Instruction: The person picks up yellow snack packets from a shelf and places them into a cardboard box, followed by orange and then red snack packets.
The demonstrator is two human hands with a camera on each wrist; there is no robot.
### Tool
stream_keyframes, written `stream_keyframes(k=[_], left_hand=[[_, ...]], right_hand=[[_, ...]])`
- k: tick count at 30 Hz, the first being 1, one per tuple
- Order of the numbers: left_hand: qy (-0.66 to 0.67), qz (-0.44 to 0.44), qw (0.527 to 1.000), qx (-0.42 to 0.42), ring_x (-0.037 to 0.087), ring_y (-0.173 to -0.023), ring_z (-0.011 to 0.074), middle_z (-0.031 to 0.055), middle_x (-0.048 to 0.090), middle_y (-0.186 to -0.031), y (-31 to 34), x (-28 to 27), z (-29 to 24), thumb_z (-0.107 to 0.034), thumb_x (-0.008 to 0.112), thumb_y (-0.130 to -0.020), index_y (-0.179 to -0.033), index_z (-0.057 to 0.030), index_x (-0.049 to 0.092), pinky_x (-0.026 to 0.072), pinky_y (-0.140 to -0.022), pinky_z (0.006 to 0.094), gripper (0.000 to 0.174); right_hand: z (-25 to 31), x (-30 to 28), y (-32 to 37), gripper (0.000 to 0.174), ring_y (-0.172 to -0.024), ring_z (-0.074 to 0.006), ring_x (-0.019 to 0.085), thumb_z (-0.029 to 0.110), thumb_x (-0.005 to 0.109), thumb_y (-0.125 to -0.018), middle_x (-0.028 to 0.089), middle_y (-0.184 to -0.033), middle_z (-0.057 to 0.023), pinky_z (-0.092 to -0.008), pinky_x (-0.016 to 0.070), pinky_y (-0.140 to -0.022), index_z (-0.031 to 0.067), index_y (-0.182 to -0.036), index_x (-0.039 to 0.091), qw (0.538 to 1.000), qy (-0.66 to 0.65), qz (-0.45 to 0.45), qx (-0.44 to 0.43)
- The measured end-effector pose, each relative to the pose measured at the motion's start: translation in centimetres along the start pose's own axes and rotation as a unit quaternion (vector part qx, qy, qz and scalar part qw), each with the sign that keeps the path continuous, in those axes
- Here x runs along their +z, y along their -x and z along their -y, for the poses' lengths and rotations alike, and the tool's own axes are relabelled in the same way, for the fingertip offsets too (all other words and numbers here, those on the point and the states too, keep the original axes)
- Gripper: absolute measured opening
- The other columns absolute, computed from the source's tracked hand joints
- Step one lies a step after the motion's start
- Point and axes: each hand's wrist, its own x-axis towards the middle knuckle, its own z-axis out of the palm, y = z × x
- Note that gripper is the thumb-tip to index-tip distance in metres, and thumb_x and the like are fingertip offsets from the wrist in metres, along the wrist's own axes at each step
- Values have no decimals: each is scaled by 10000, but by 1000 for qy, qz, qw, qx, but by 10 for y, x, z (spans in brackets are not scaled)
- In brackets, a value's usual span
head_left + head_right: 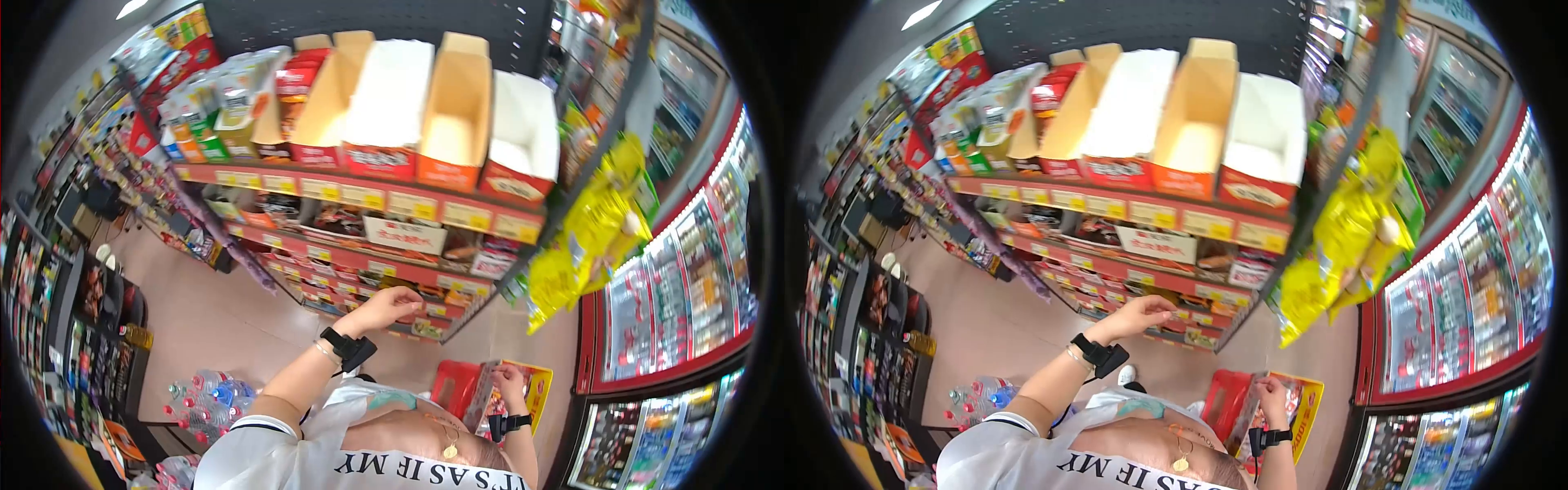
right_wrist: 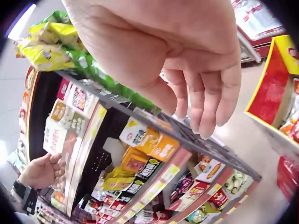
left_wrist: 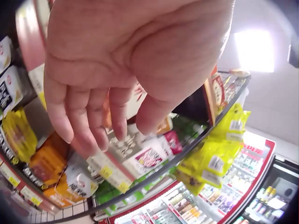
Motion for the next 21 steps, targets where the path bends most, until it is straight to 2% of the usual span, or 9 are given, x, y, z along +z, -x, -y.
stream_keyframes(k=[2, 10, 12, 13, 14, 16, 18, 20, 21], left_hand=[[-17, 10, 1000, 13, 566, -975, 119, 53, 604, -1053, 16, -20, -29, -198, 565, -905, -1130, -14, 555, 467, -827, 273, 290], [-80, -6, 983, 166, 554, -908, 76, 4, 594, -1000, 82, -121, -143, -117, 562, -900, -1081, -23, 574, 467, -789, 241, 204], [-134, -34, 966, 218, 564, -910, 75, 9, 613, -989, 92, -152, -172, -98, 563, -893, -1071, -13, 576, 470, -791, 236, 198], [-157, -59, 951, 259, 562, -882, 68, 9, 616, -966, 96, -167, -185, -108, 570, -891, -1065, -17, 582, 469, -755, 226, 197], [-179, -83, 934, 298, 560, -855, 60, 10, 618, -943, 98, -180, -195, -119, 577, -889, -1059, -20, 589, 467, -719, 216, 197], [-114, -108, 931, 328, 565, -847, 59, 6, 619, -949, 95, -203, -206, -104, 577, -884, -1058, -21, 591, 466, -718, 214, 193], [-145, -126, 921, 338, 574, -870, 65, 12, 611, -977, 99, -226, -224, -71, 580, -870, -1062, -6, 576, 463, -759, 207, 203], [-189, -160, 893, 376, 572, -854, 61, 11, 607, -959, 93, -246, -228, -66, 578, -866, -1067, -12, 577, 463, -744, 205, 209], [-188, -168, 890, 380, 569, -835, 65, 15, 601, -960, 95, -252, -233, -69, 579, -862, -1066, -16, 579, 465, -727, 205, 211]], right_hand=[[17, 25, -14, 150, -703, -162, 630, 17, 569, -834, 645, -832, -102, -248, 492, -604, -25, -978, 569, 998, -25, 53, -37], [186, 143, 9, 143, -803, -124, 602, 42, 587, -846, 631, -877, -58, -242, 478, -726, 3, -983, 582, 970, -6, 177, -169], [241, 168, 28, 155, -794, -102, 583, 62, 581, -864, 623, -893, -16, -242, 483, -688, 1, -1006, 592, 944, 55, 219, -241], [278, 178, 43, 157, -806, -95, 582, 58, 582, -860, 628, -890, -35, -238, 483, -695, -2, -1004, 597, 935, 105, 224, -253], [307, 188, 53, 157, -806, -95, 582, 58, 582, -860, 628, -890, -35, -238, 483, -695, -2, -1004, 597, 936, 103, 217, -256], [356, 208, 71, 157, -817, -110, 595, 53, 590, -847, 636, -894, -66, -249, 487, -712, -10, -990, 603, 885, 177, 206, -377], [407, 223, 91, 167, -832, -162, 617, 52, 602, -827, 637, -906, -105, -274, 493, -735, -16, -980, 606, 881, 177, 207, -387], [445, 241, 96, 181, -835, -221, 624, 54, 605, -816, 635, -919, -124, -299, 494, -744, -11, -985, 604, 811, 204, 142, -530], [463, 251, 96, 186, -832, -236, 623, 51, 603, -812, 632, -917, -130, -306, 493, -738, -9, -988, 602, 793, 208, 107, -562]])
